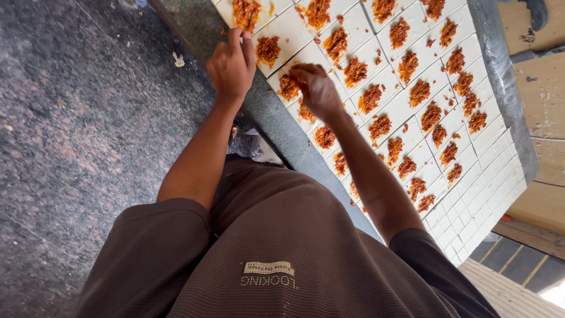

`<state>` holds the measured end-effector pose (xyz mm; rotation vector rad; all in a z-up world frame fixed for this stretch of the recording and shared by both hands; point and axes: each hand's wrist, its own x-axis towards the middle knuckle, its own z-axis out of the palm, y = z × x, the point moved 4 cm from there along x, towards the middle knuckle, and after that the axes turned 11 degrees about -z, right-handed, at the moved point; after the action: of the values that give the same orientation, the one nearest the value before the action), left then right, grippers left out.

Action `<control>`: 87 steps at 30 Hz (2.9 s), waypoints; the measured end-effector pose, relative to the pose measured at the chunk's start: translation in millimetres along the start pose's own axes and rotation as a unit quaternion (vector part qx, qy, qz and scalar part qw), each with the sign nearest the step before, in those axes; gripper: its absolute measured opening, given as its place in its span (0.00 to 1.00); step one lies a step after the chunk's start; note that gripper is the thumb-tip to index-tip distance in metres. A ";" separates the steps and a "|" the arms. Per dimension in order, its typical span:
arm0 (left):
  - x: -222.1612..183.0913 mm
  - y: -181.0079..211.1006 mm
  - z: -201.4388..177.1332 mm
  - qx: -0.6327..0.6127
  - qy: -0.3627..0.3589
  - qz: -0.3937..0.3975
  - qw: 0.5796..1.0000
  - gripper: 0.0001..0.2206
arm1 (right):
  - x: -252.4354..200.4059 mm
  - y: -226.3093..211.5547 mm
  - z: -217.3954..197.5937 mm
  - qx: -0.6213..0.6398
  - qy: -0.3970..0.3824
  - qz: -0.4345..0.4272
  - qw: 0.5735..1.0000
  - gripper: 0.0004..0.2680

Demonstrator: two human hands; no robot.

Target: The person takes portions of red-colored filling from a metal tray and places them onto individual square-cut pieces of dough arranged on a large table.

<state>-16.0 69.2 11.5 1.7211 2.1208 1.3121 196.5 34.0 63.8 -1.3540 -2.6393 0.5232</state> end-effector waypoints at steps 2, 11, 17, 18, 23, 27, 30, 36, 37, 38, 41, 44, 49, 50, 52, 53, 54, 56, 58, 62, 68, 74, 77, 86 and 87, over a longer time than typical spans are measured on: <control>-0.3 -1.5 1.5 0.011 -0.008 -0.004 1.000 0.10 | -7.2 -1.9 7.4 -0.024 -0.028 0.084 0.996 0.13; 2.9 6.1 -2.0 0.005 -0.026 -0.006 1.000 0.11 | -10.7 41.9 -11.3 0.105 0.009 0.247 0.963 0.11; 2.8 3.7 -5.8 0.005 -0.043 -0.026 0.999 0.11 | -1.3 117.2 -53.7 0.264 0.150 0.344 0.889 0.08; 3.7 3.9 -5.4 0.008 -0.045 -0.026 0.999 0.10 | 0.9 129.3 -61.7 0.237 0.137 0.372 0.887 0.07; 5.6 4.1 -1.6 0.012 -0.050 -0.026 0.998 0.10 | 31.4 170.5 -80.5 0.094 0.116 0.321 0.935 0.06; 7.7 4.6 -0.4 0.012 -0.064 -0.028 0.998 0.10 | 60.0 178.7 -65.6 0.030 0.109 0.183 0.977 0.04; 7.3 4.9 -1.9 0.017 -0.071 -0.038 0.997 0.10 | 57.7 163.2 -49.8 0.028 0.088 0.127 0.988 0.07; 6.4 6.7 0.6 0.014 -0.062 -0.033 0.997 0.11 | 31.5 93.8 -31.0 -0.043 -0.008 0.049 0.998 0.10; 4.6 7.3 0.1 0.012 -0.063 -0.028 0.998 0.12 | 22.9 87.3 -28.3 -0.019 -0.032 0.088 0.995 0.13; 5.8 7.7 2.6 0.024 -0.063 -0.028 0.997 0.12 | 18.7 81.2 -30.3 -0.030 -0.028 0.078 0.996 0.11; 8.3 6.5 4.6 0.047 -0.058 -0.020 0.997 0.13 | 11.6 67.9 -30.8 -0.059 -0.010 0.053 0.997 0.08; 3.3 10.0 4.4 0.044 -0.045 -0.006 0.998 0.14 | 0.9 66.3 -25.9 -0.040 0.005 0.094 0.995 0.11; 7.5 11.4 3.8 0.070 -0.050 -0.013 0.996 0.14 | 7.7 56.0 -19.5 -0.085 0.061 0.079 0.991 0.14; 7.0 12.1 2.8 0.060 -0.052 -0.013 0.997 0.14 | 13.9 56.0 -21.8 -0.082 0.077 0.066 0.991 0.13; 6.5 12.4 0.7 0.042 -0.056 -0.015 0.997 0.14 | 34.6 60.8 -29.3 -0.077 0.108 0.038 0.990 0.10; 6.2 12.2 0.0 0.040 -0.064 -0.018 0.997 0.13 | 47.1 66.5 -31.7 -0.067 0.094 0.051 0.992 0.08; 6.6 11.7 -1.1 0.038 -0.071 -0.022 0.997 0.13 | 62.2 73.4 -34.4 -0.057 0.080 0.062 0.993 0.05; 8.8 11.4 -1.6 0.039 -0.087 -0.036 0.995 0.12 | 90.6 80.9 -38.3 -0.037 0.085 0.041 0.995 0.05; 11.0 10.9 -1.5 0.043 -0.106 -0.058 0.992 0.11 | 110.3 79.8 -38.9 -0.016 0.120 -0.027 0.992 0.10; 16.1 13.2 -6.7 0.022 -0.079 -0.056 0.995 0.09 | 119.0 72.8 -28.6 -0.017 0.093 -0.034 0.995 0.12; 17.9 7.0 -5.9 0.004 -0.093 -0.063 0.994 0.09 | 126.5 68.6 -39.3 0.119 0.088 0.040 0.988 0.04; 14.9 8.9 -2.7 -0.039 -0.107 -0.089 0.989 0.11 | 147.7 14.7 -7.5 0.087 0.043 -0.053 0.994 0.06; 15.2 8.5 -8.2 -0.056 -0.117 -0.113 0.985 0.12 | 144.1 -13.1 9.1 -0.008 0.061 -0.108 0.992 0.11; 0.1 6.5 9.5 0.005 -0.106 -0.078 0.991 0.11 | 86.2 31.1 -12.4 0.321 0.137 0.128 0.928 0.08; 1.9 6.5 11.6 0.035 -0.098 -0.077 0.992 0.10 | 65.6 43.1 -14.8 0.404 0.163 0.178 0.882 0.08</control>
<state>-5.2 76.9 9.5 1.6001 2.1599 0.9965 194.6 113.7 59.3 -1.4353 -1.5833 1.1511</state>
